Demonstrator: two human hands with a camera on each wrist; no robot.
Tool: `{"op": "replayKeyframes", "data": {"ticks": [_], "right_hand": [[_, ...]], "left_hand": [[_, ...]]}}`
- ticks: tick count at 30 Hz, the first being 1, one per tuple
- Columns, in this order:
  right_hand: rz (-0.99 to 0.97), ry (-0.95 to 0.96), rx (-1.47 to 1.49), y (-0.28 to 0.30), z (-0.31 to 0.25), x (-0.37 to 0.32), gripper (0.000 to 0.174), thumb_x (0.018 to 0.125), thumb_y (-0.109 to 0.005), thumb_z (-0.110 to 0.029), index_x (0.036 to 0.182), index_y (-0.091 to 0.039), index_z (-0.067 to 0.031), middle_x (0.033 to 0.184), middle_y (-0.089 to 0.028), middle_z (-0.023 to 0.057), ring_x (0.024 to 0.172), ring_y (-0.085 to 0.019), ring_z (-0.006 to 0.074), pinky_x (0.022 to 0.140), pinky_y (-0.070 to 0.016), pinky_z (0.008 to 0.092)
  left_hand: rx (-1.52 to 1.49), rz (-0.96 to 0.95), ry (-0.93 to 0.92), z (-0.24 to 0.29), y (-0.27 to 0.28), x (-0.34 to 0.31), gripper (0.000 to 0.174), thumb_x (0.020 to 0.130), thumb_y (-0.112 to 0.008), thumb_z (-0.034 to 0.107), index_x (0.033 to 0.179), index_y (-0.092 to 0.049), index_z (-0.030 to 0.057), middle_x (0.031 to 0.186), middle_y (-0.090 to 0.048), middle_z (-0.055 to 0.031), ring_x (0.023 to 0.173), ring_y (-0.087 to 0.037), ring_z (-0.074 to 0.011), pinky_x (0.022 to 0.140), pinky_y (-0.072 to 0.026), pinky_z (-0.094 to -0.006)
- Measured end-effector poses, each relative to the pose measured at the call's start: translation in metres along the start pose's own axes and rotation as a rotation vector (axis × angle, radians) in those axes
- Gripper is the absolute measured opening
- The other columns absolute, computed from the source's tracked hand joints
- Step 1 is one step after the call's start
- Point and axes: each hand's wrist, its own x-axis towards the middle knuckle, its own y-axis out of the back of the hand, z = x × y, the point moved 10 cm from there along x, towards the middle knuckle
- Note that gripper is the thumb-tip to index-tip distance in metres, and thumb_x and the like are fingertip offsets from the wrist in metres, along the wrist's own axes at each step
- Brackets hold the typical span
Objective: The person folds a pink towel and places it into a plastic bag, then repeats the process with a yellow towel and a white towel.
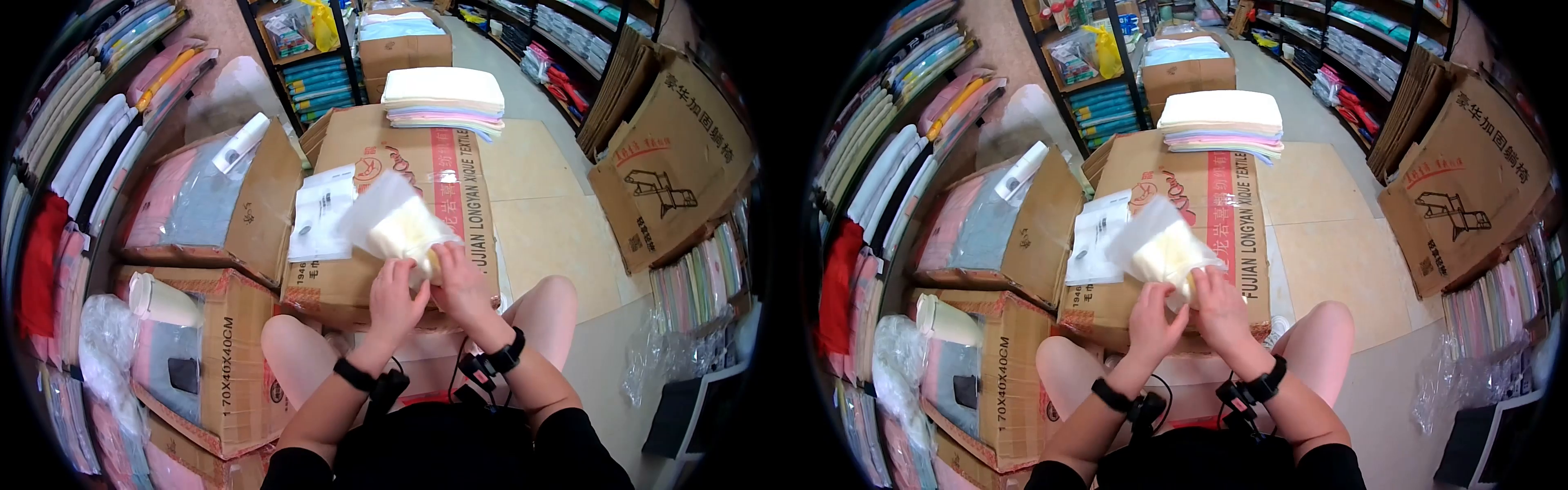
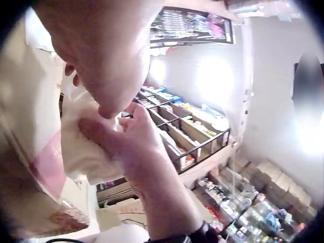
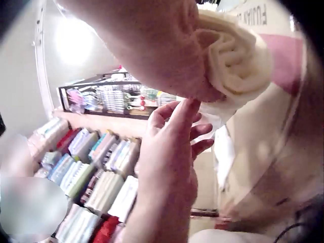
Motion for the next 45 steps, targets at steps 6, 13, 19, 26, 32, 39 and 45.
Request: {"op": "replayKeyframes", "data": {"ticks": [6, 13, 19, 26, 32, 39, 45], "right_hand": [[-0.147, 0.005, -0.059, -0.050, 0.016, -0.010, 0.068, 0.064, -0.071, -0.019, 0.122, -0.042, -0.0011, 0.117, -0.046, 0.0199, 0.091, -0.055, 0.0336, 0.074, -0.0457, 0.0394], [-0.295, -0.330, -0.137, -0.049, 0.051, -0.047, 0.094, 0.057, -0.080, -0.024, 0.133, -0.032, -0.0011, 0.126, -0.038, 0.0221, 0.105, -0.049, 0.0385, 0.087, -0.0428, 0.0422], [-0.062, -0.123, 0.049, -0.023, 0.027, -0.027, 0.066, 0.063, -0.067, -0.001, 0.124, -0.041, -0.0015, 0.112, -0.051, 0.0168, 0.097, -0.052, 0.0337, 0.084, -0.0440, 0.0400], [0.050, 0.033, 0.079, -0.014, 0.005, -0.023, 0.047, 0.062, -0.066, 0.000, 0.107, -0.052, -0.0009, 0.107, -0.054, 0.0141, 0.094, -0.052, 0.0326, 0.082, -0.0453, 0.0392], [0.145, -0.188, 0.310, -0.015, 0.035, -0.030, 0.040, 0.069, -0.065, -0.006, 0.107, -0.052, -0.0009, 0.097, -0.056, 0.0156, 0.085, -0.055, 0.0319, 0.073, -0.0470, 0.0374], [0.201, -0.507, 0.858, -0.023, 0.063, -0.035, 0.032, 0.076, -0.063, -0.007, 0.106, -0.056, 0.0018, 0.090, -0.062, 0.0102, 0.072, -0.062, 0.0149, 0.062, -0.0497, 0.0276], [0.341, -0.390, 0.735, -0.012, 0.061, -0.030, 0.034, 0.077, -0.066, -0.009, 0.108, -0.056, 0.0013, 0.097, -0.060, 0.0112, 0.086, -0.061, 0.0162, 0.068, -0.0496, 0.0272]], "left_hand": [[0.130, -0.116, 0.099, -0.069, -0.053, -0.012, 0.024, 0.073, -0.065, 0.018, 0.089, -0.051, 0.0064, 0.083, -0.055, -0.0107, 0.076, -0.056, -0.0290, 0.065, -0.0456, -0.0404], [0.186, -0.172, 0.089, -0.065, -0.053, -0.015, 0.020, 0.074, -0.063, 0.018, 0.085, -0.051, 0.0062, 0.079, -0.056, -0.0102, 0.075, -0.057, -0.0289, 0.064, -0.0449, -0.0406], [0.357, -0.059, -0.070, -0.036, -0.038, 0.025, 0.015, 0.074, -0.061, 0.014, 0.082, -0.052, 0.0069, 0.073, -0.054, -0.0086, 0.073, -0.056, -0.0292, 0.063, -0.0436, -0.0420], [0.053, -0.260, -0.196, 0.000, -0.052, 0.034, 0.004, 0.077, -0.055, 0.006, 0.076, -0.052, 0.0038, 0.074, -0.053, -0.0126, 0.072, -0.055, -0.0333, 0.062, -0.0444, -0.0425], [0.059, -0.197, -0.286, 0.035, -0.032, 0.005, 0.013, 0.075, -0.062, 0.011, 0.085, -0.057, 0.0055, 0.077, -0.053, -0.0104, 0.073, -0.055, -0.0303, 0.064, -0.0437, -0.0404], [0.322, -0.033, -0.116, 0.009, -0.012, -0.014, 0.017, 0.072, -0.065, 0.017, 0.079, -0.052, 0.0077, 0.078, -0.052, -0.0065, 0.074, -0.053, -0.0246, 0.064, -0.0385, -0.0380], [0.127, -0.222, -0.369, 0.051, -0.041, -0.030, 0.010, 0.074, -0.060, 0.010, 0.074, -0.051, 0.0073, 0.072, -0.050, -0.0072, 0.070, -0.053, -0.0249, 0.061, -0.0387, -0.0355]]}}
